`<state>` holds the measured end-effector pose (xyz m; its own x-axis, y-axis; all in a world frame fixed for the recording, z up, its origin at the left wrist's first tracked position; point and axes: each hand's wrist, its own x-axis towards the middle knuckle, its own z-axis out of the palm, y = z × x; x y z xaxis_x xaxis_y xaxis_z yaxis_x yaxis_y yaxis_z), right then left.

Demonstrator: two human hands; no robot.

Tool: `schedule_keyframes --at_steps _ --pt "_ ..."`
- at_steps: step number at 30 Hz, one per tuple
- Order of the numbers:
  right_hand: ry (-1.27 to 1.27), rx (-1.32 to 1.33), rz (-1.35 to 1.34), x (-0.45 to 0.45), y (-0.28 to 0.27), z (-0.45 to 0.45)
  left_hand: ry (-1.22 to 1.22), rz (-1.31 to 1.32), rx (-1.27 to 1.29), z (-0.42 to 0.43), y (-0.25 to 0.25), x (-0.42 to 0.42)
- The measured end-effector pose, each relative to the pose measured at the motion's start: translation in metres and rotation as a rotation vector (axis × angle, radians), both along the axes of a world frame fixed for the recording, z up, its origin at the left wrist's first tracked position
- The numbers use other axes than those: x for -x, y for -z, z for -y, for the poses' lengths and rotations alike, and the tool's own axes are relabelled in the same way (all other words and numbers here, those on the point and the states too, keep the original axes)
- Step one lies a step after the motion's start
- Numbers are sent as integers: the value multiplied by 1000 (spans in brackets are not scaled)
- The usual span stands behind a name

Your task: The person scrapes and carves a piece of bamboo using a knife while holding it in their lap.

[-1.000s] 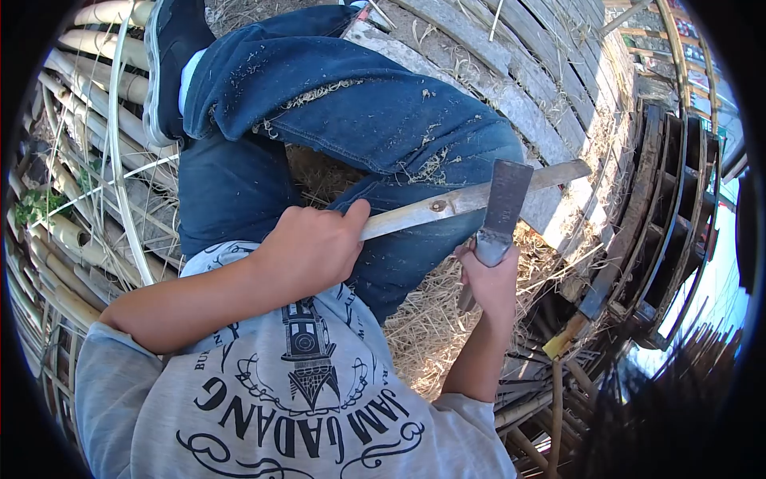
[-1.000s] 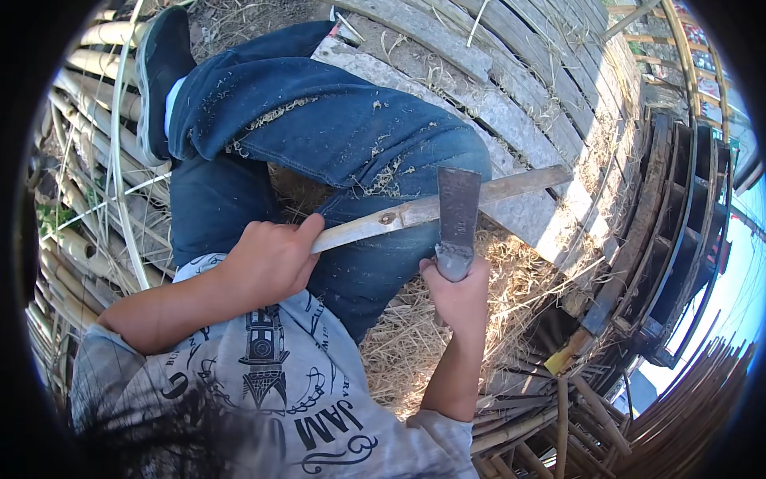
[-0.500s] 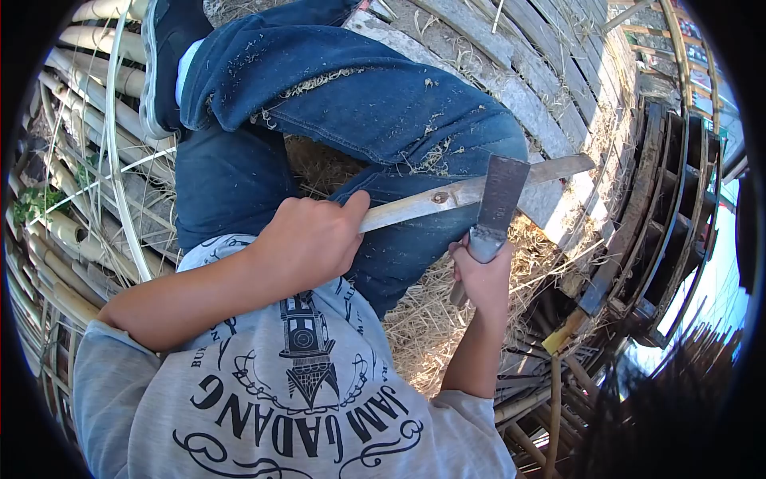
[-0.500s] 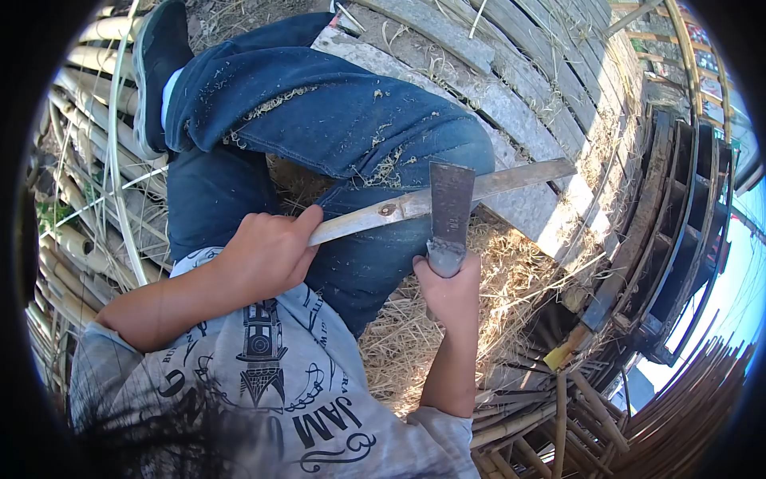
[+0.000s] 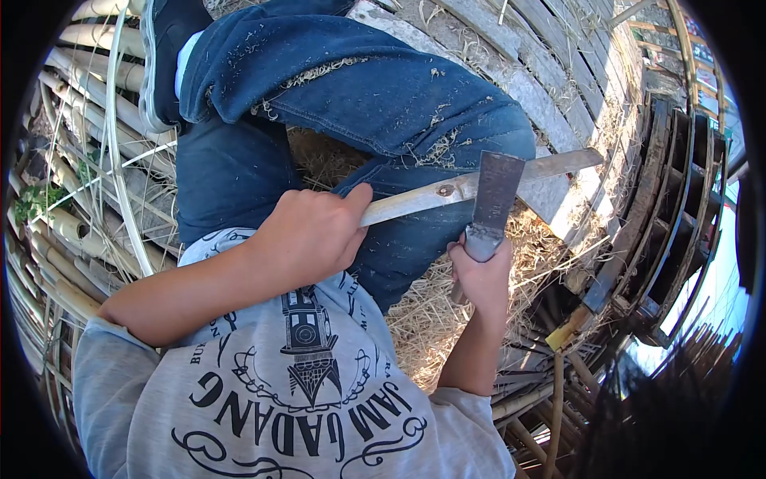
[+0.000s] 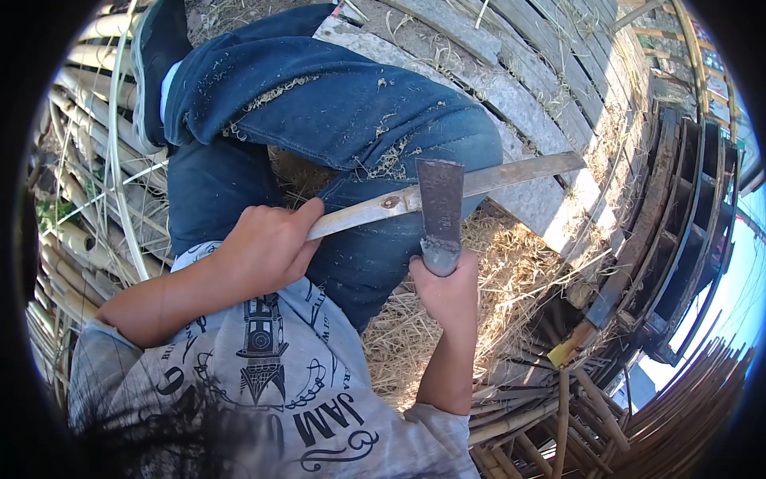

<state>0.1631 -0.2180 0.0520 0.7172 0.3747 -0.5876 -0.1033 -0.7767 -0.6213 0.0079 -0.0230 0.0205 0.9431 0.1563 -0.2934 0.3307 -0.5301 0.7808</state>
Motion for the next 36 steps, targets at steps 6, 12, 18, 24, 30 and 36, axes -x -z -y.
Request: schedule_keyframes --at_steps 6,12,18,24,30,36 --pt "75 -66 25 6 5 -3 -92 -62 207 -12 -7 10" --pt "50 -28 -65 -7 -1 1 -147 -183 331 -16 8 47" --pt "-62 -50 -2 -5 2 12 -120 -137 204 -13 13 52" --pt "100 -9 -24 0 2 5 -143 -109 233 -12 13 52" --pt "295 -80 64 9 6 -5 -131 -140 195 -11 14 53" --pt "-52 11 125 0 -1 4 -118 -134 188 -12 12 50"
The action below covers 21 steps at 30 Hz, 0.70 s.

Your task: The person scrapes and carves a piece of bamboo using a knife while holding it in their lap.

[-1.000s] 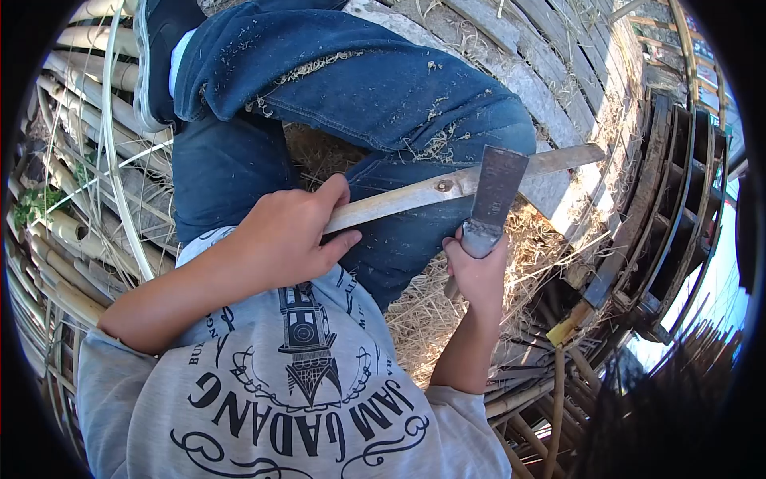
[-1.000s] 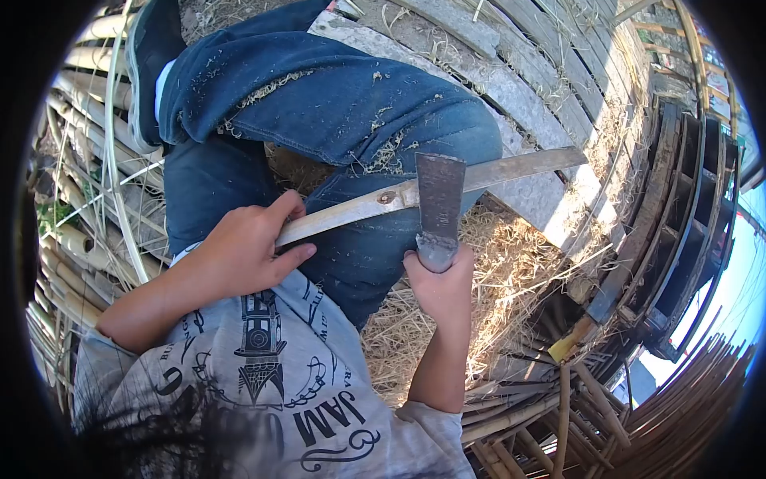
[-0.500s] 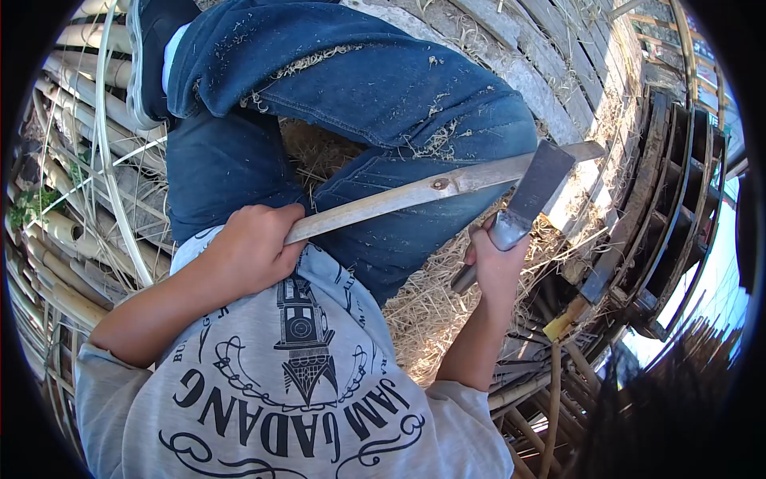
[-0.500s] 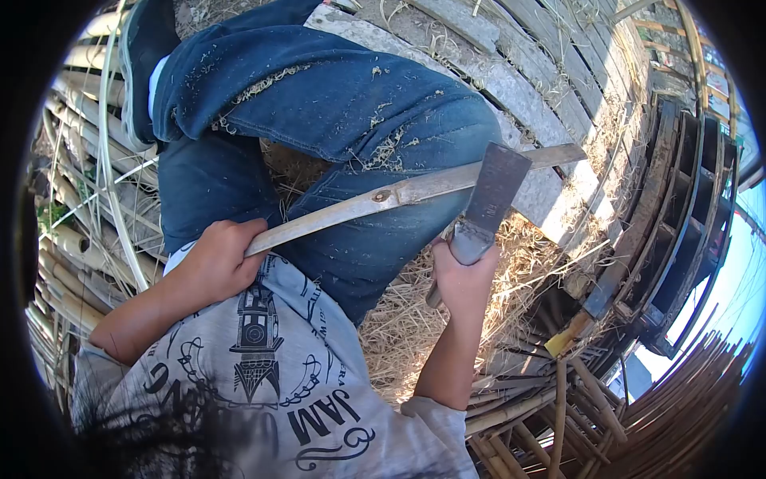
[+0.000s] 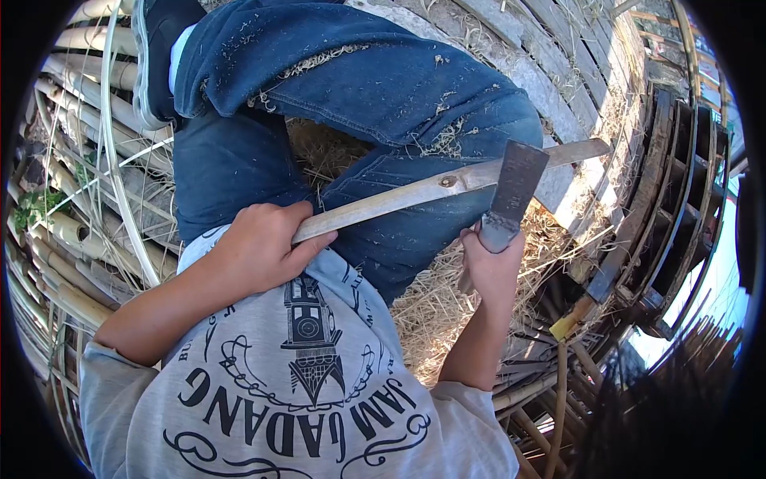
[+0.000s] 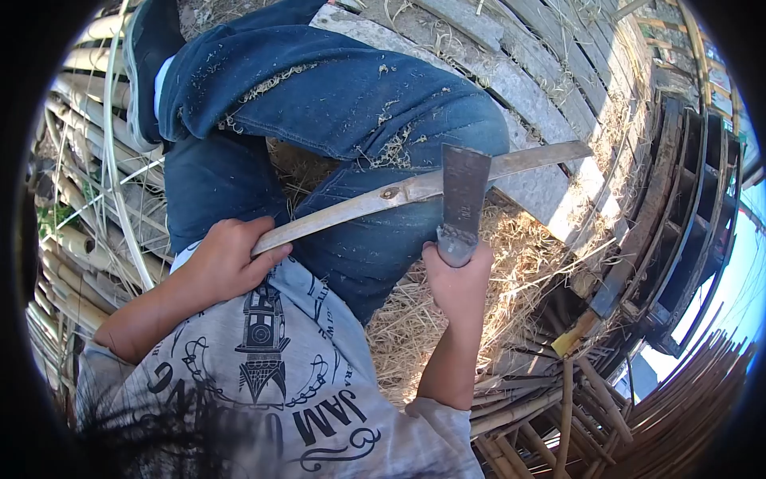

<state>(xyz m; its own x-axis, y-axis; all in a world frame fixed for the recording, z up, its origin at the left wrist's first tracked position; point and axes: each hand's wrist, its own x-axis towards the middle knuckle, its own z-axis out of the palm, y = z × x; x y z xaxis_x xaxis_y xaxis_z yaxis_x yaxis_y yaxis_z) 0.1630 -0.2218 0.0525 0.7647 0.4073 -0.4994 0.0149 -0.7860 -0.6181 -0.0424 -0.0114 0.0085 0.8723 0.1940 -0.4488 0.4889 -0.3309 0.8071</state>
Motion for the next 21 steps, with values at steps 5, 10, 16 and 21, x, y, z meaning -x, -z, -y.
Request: schedule_keyframes --at_steps 5,10,16,21 --pt "84 -68 -29 8 5 1 -33 -24 271 -10 -8 0" --pt "246 -87 -9 3 2 5 4 -43 274 -16 -21 -13" --pt "255 -125 65 -7 5 6 4 52 103 -7 -14 -27" --pt "364 -198 147 -22 -1 5 39 37 141 -8 -9 -32"
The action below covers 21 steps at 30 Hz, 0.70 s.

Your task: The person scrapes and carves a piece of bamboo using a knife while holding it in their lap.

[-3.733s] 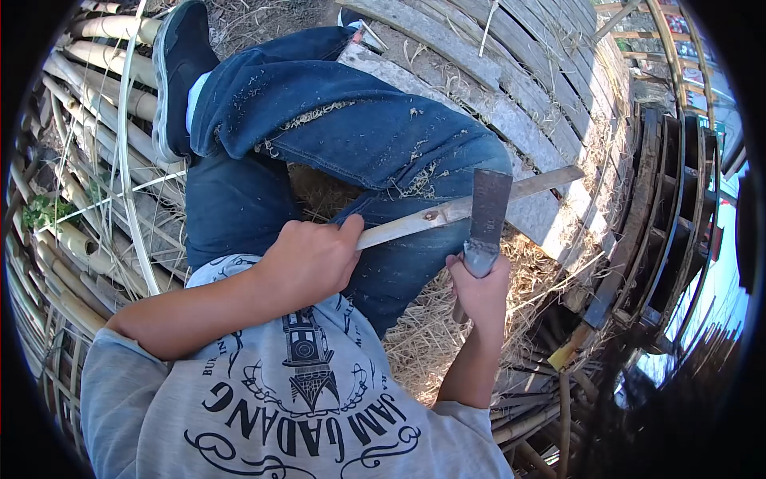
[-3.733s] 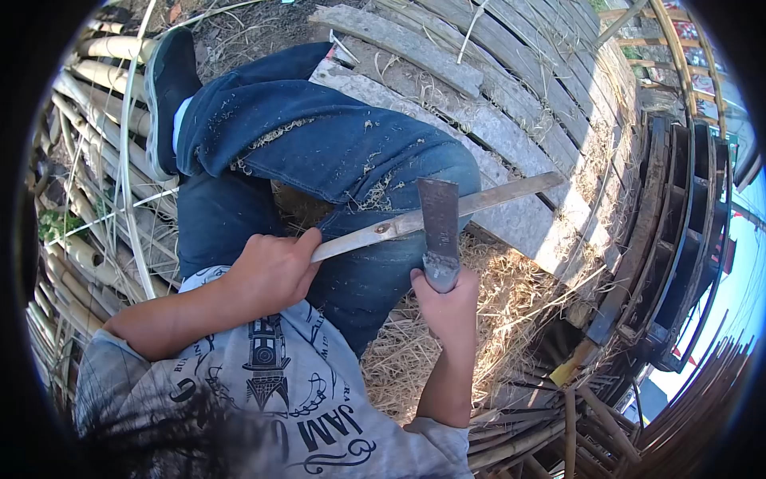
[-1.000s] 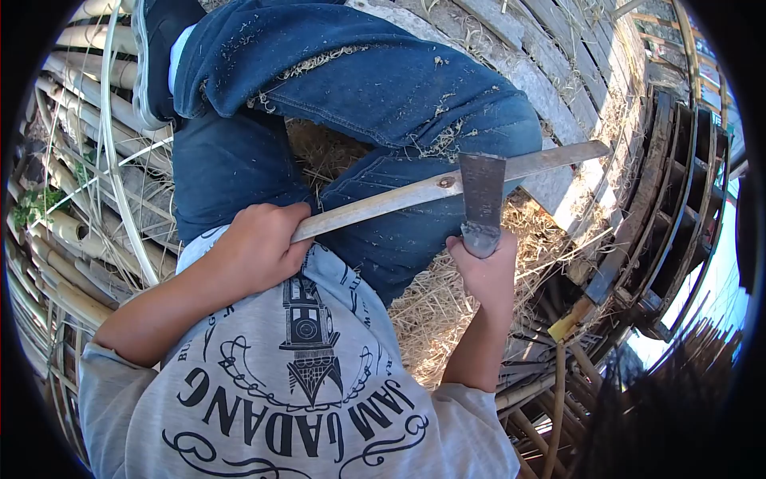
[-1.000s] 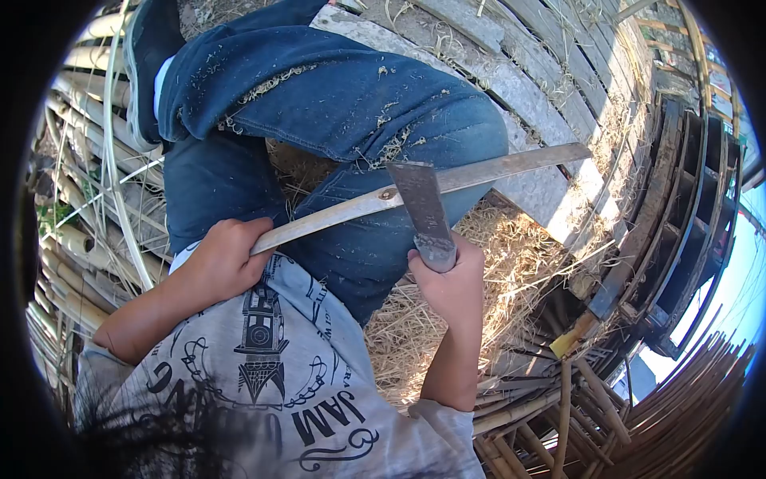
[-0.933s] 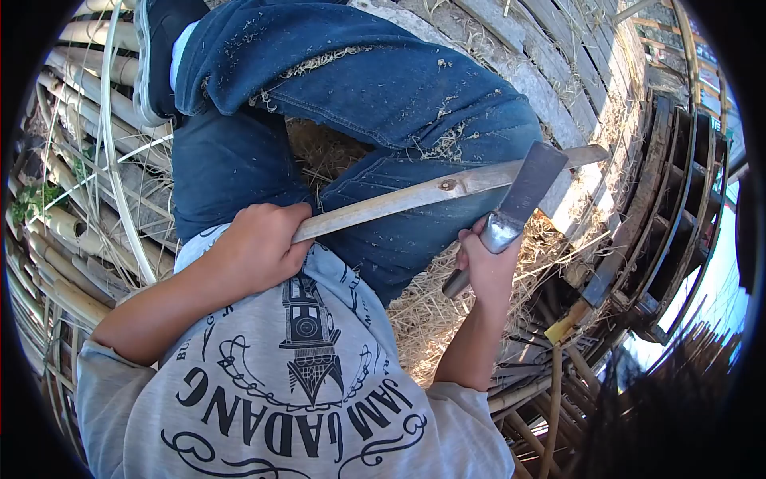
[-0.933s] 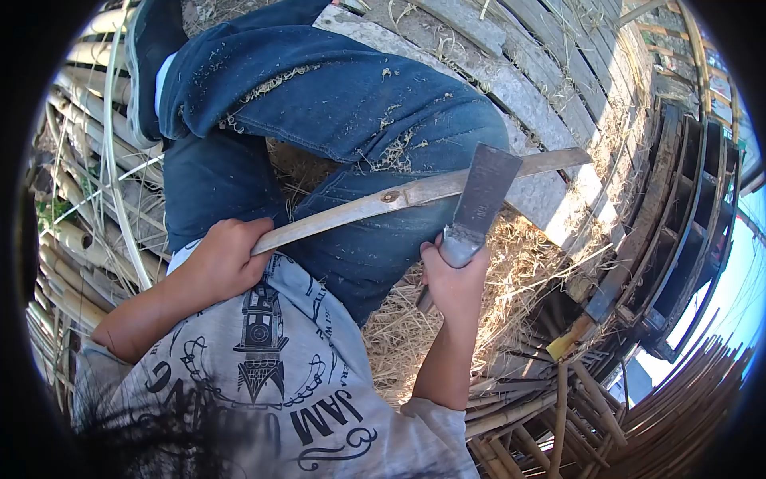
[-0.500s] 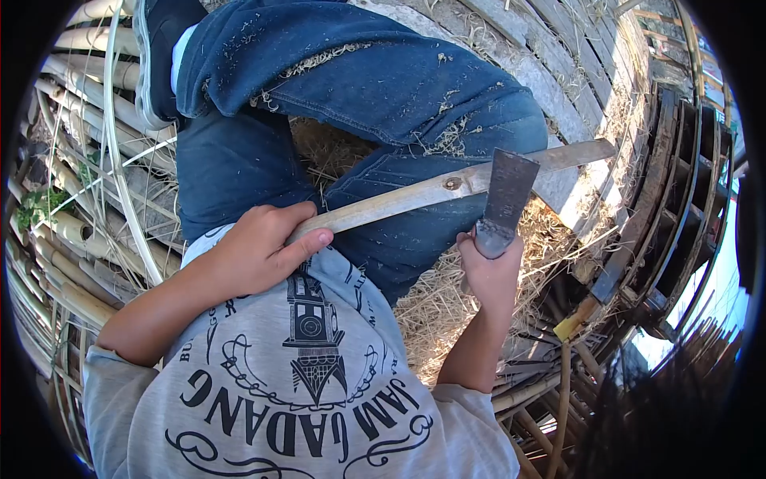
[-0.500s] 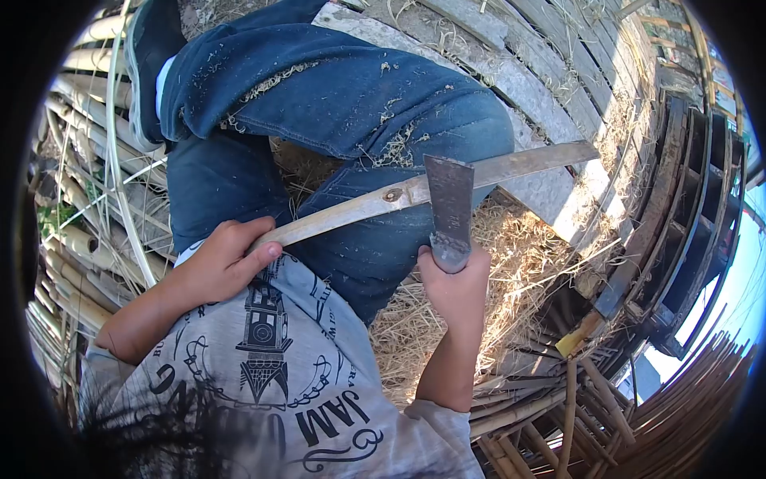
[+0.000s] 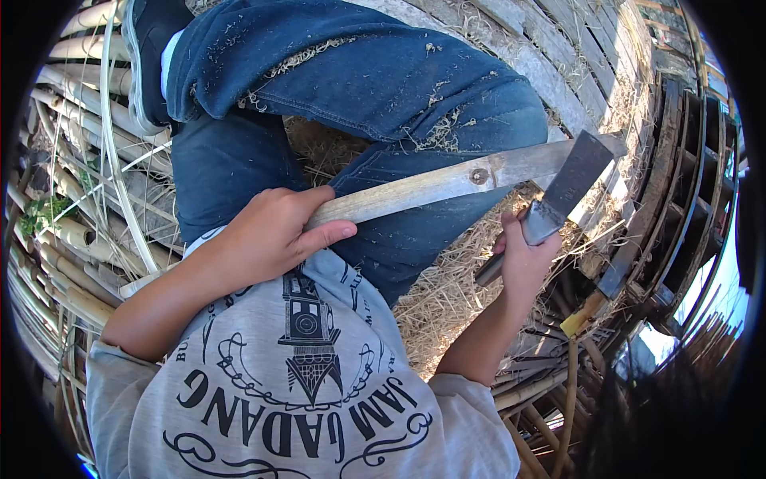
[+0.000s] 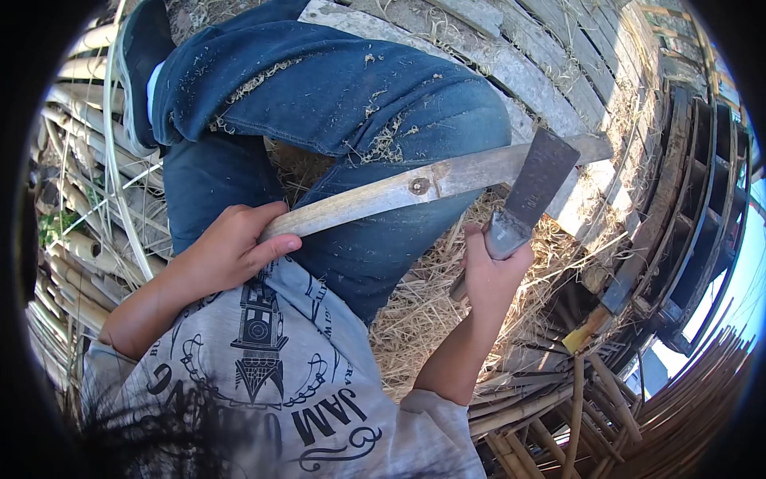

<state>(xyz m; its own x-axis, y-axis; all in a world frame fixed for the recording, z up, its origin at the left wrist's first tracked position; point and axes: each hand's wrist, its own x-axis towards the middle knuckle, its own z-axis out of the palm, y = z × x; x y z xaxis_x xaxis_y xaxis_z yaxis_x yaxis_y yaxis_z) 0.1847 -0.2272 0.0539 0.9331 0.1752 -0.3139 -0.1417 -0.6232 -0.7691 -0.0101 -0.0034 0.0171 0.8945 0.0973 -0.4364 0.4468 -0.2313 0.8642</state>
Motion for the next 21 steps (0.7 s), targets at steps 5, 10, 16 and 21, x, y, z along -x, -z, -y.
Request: schedule_keyframes --at_steps 5,10,16,21 --pt "-158 19 -50 19 13 0 -4 -1 110 2 1 -14" --pt "-97 84 -67 26 13 -3 9 10 112 4 6 -18" --pt "-156 134 -90 24 13 3 -1 0 146 4 9 -22" --pt "-147 129 -149 17 4 -1 7 12 118 2 7 -20"
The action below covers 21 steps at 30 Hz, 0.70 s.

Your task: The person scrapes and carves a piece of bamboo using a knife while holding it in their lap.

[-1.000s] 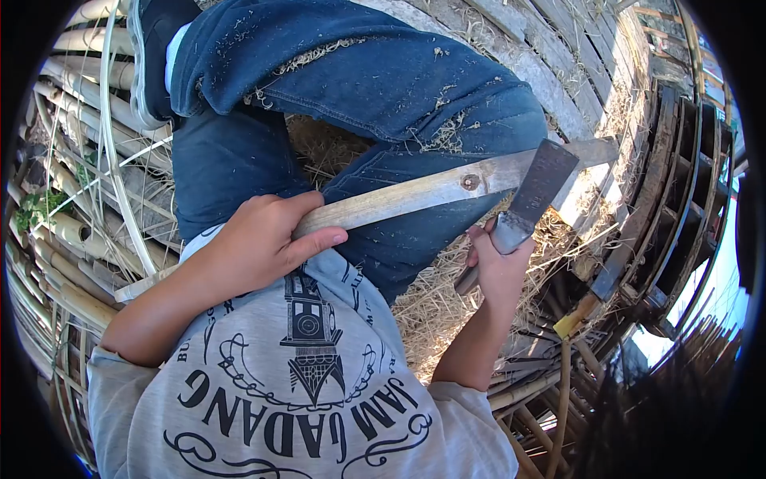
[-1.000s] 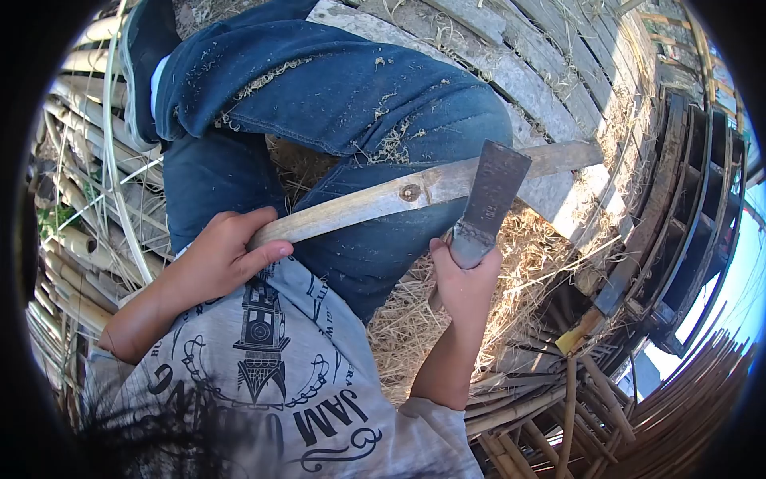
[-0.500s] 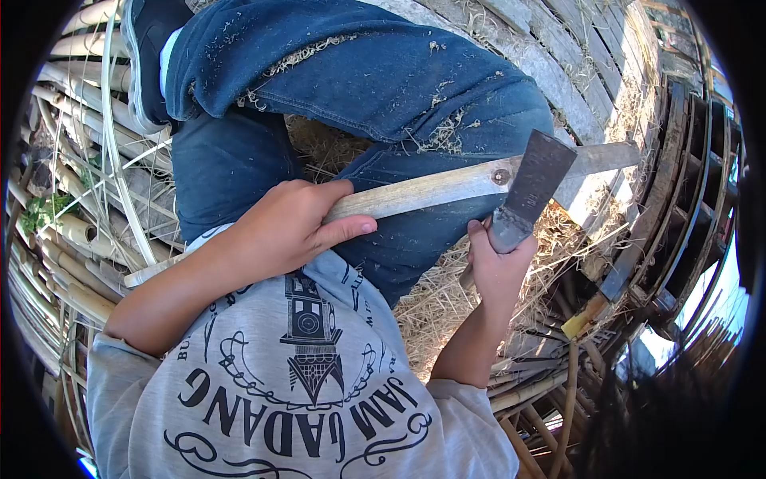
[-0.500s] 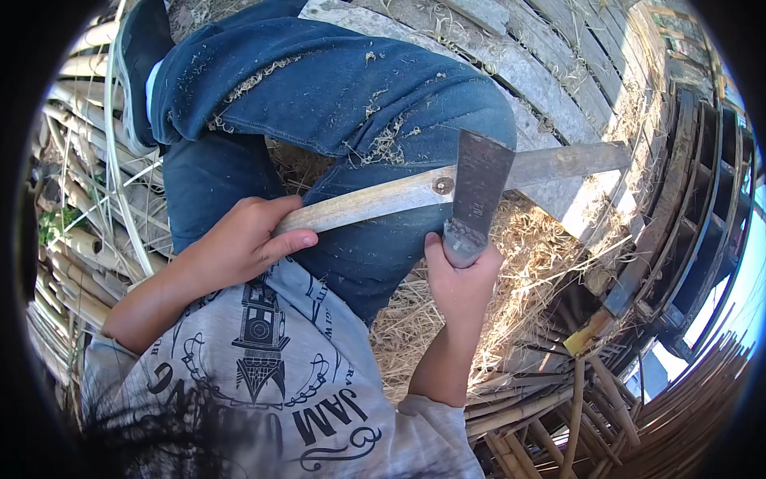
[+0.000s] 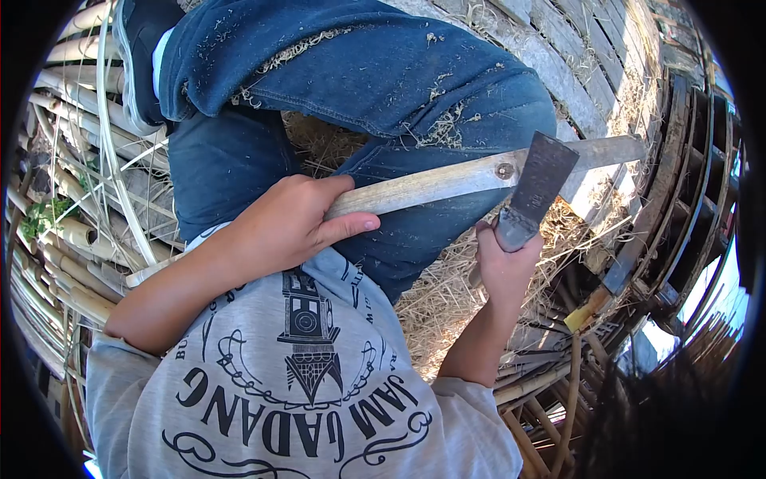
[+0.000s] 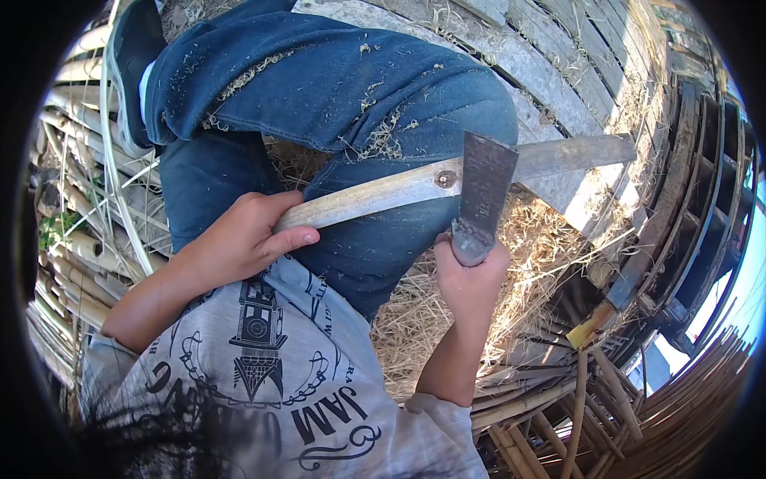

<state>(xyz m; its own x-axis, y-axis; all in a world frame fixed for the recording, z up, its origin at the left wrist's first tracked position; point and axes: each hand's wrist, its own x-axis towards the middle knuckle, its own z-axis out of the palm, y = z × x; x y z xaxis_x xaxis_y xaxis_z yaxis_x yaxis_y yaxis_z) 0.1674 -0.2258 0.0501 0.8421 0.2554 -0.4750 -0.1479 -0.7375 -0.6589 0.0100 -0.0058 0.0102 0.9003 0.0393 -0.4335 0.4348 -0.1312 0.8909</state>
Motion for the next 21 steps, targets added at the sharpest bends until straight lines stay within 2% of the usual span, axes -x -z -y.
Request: schedule_keyframes --at_steps 1,4,6,8,9,14,16,17,18,20,21 --pt "135 -45 6 -1 4 3 -1 -11 17 0 1 -1" --pt "13 29 135 4 19 13 -10 -14 21 3 3 2" --pt "-8 -13 49 -3 11 14 -7 1 4 1 3 1" --pt "84 5 7 -7 3 11 4 -32 36 1 1 0" --pt "153 -120 -66 -5 7 8 -2 -31 41 2 3 0" --pt "-12 -79 -22 -2 11 11 -9 15 5 1 1 1" --pt "178 -140 -108 -4 7 5 -8 -6 12 2 3 1" --pt "115 -101 50 1 23 12 -7 -29 18 2 3 1" --pt "114 -101 50 0 20 12 -8 -30 18 3 2 1" --pt "-72 -44 -50 -2 10 9 -14 -15 -19 2 1 0" --pt "-54 -51 -2 -6 10 7 -14 -14 -18 1 2 0"
